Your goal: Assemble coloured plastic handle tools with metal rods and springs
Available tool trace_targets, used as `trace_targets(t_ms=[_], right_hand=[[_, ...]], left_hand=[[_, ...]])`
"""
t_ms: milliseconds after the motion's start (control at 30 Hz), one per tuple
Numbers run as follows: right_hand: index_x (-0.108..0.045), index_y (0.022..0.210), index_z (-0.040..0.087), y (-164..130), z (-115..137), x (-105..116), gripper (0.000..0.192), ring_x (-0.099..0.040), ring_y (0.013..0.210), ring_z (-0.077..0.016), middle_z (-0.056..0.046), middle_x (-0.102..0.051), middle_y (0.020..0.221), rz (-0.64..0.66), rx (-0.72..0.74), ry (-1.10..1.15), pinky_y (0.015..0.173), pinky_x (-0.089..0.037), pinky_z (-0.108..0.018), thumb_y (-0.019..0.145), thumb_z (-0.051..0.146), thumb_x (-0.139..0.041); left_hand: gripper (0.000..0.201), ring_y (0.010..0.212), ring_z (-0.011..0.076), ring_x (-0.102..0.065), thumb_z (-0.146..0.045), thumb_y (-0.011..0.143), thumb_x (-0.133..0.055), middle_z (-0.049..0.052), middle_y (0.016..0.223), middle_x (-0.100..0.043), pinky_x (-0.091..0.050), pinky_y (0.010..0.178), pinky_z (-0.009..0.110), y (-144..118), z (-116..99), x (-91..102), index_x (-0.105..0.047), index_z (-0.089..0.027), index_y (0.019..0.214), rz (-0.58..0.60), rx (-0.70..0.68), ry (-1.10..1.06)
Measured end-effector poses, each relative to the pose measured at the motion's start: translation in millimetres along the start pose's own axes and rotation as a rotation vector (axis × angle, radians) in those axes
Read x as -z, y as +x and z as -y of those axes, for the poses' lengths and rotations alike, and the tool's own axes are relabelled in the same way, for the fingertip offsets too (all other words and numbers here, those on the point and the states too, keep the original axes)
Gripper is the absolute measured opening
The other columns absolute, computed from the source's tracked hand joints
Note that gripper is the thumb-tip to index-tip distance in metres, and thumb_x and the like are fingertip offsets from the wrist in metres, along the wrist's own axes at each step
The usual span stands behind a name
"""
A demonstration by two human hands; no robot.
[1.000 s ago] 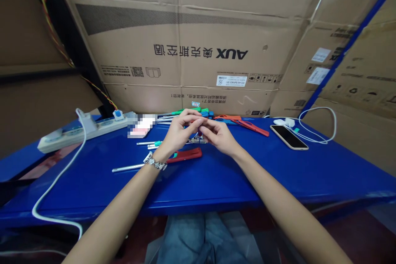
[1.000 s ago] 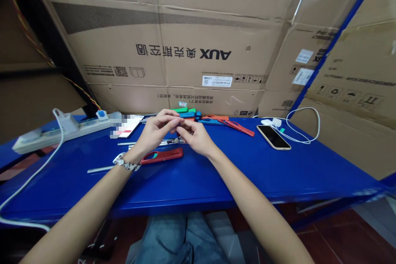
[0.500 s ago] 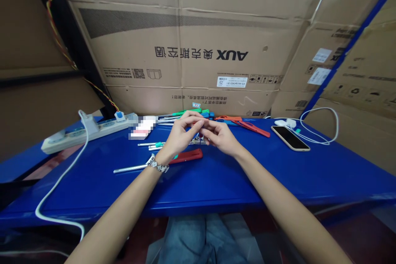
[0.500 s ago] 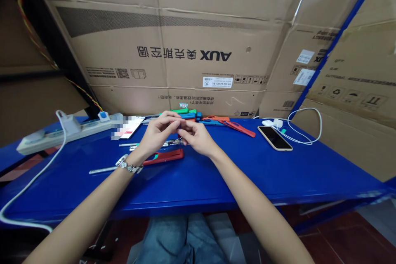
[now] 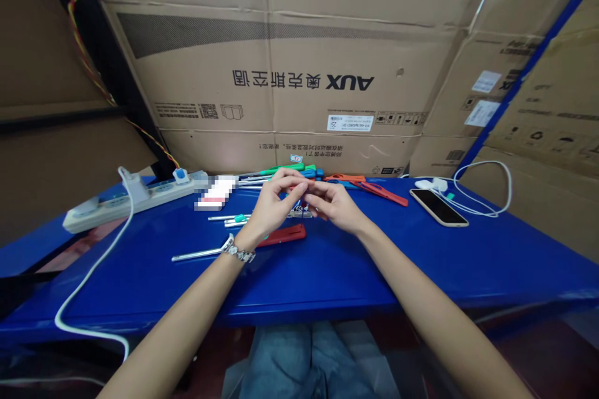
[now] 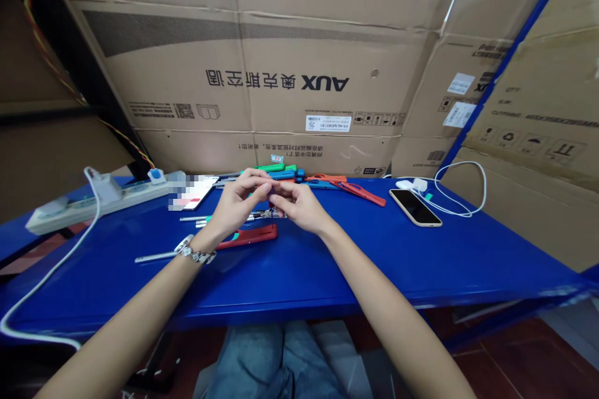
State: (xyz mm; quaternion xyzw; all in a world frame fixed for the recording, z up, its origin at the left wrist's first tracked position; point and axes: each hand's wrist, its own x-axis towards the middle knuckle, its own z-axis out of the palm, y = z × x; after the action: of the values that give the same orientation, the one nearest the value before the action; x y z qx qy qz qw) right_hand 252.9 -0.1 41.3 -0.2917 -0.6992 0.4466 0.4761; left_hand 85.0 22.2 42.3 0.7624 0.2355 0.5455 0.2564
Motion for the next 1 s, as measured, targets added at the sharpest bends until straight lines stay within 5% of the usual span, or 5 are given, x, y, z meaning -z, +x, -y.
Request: trace_targets(t_ms=[233,467,667,833,1000], right_hand=[[-0.045,0.073,0.021,9,-17,-12,0.047,-0.058,0.06,-0.0113,0.001,-0.064,0.072,-0.223,0.029,0.027,0.053,-0.046,-0.023,0.067,0.05,-0.082],[-0.06,0.096,0.018,1,-3,-2,0.039,-0.048,0.048,-0.0074,0.003,-0.059,0.068,-0.002,-0.009,-0.011,0.042,-0.037,-0.02,0.079,0.052,-0.07],[-0.048,0.077,0.02,5,-12,-5,0.042,-0.05,0.046,-0.0076,0.005,-0.057,0.062,-0.175,0.001,0.002,0.041,-0.039,-0.02,0.07,0.049,-0.079],[-0.05,0.1,0.024,6,-21,-15,0.042,-0.051,0.042,-0.0083,0.007,-0.06,0.068,-0.291,0.065,-0.017,0.039,-0.04,-0.02,0.074,0.043,-0.077],[-0.065,0.115,0.024,1,-18,-20,0.031,-0.053,0.046,-0.0087,-0.002,-0.069,0.085,-0.257,0.14,-0.235,0.044,-0.046,-0.024,0.091,0.042,-0.058]], left_hand=[[0.016,0.09,0.0183,-0.061,-0.034,0.081,-0.076,0.004,0.09,-0.063,-0.051,0.081,0.032,1,5,-7.2,-0.07,-0.019,0.079,-0.145,0.017,-0.008],[0.02,0.097,0.0196,-0.061,-0.037,0.09,-0.064,0.007,0.1,-0.062,-0.05,0.081,0.031,0,3,-1.2,-0.075,-0.02,0.088,-0.003,0.013,-0.009],[0.026,0.095,0.0197,-0.063,-0.038,0.095,-0.056,0.008,0.107,-0.067,-0.05,0.08,0.031,-8,8,7.7,-0.068,-0.02,0.109,-0.022,0.074,0.068],[0.022,0.091,0.0229,-0.062,-0.039,0.092,-0.059,0.006,0.098,-0.068,-0.049,0.081,0.036,-36,22,24.2,-0.069,-0.02,0.099,0.22,0.103,0.352],[0.026,0.093,0.0244,-0.061,-0.045,0.09,-0.063,0.007,0.1,-0.065,-0.049,0.086,0.039,-54,29,25.2,-0.072,-0.022,0.098,0.436,0.114,0.374]])
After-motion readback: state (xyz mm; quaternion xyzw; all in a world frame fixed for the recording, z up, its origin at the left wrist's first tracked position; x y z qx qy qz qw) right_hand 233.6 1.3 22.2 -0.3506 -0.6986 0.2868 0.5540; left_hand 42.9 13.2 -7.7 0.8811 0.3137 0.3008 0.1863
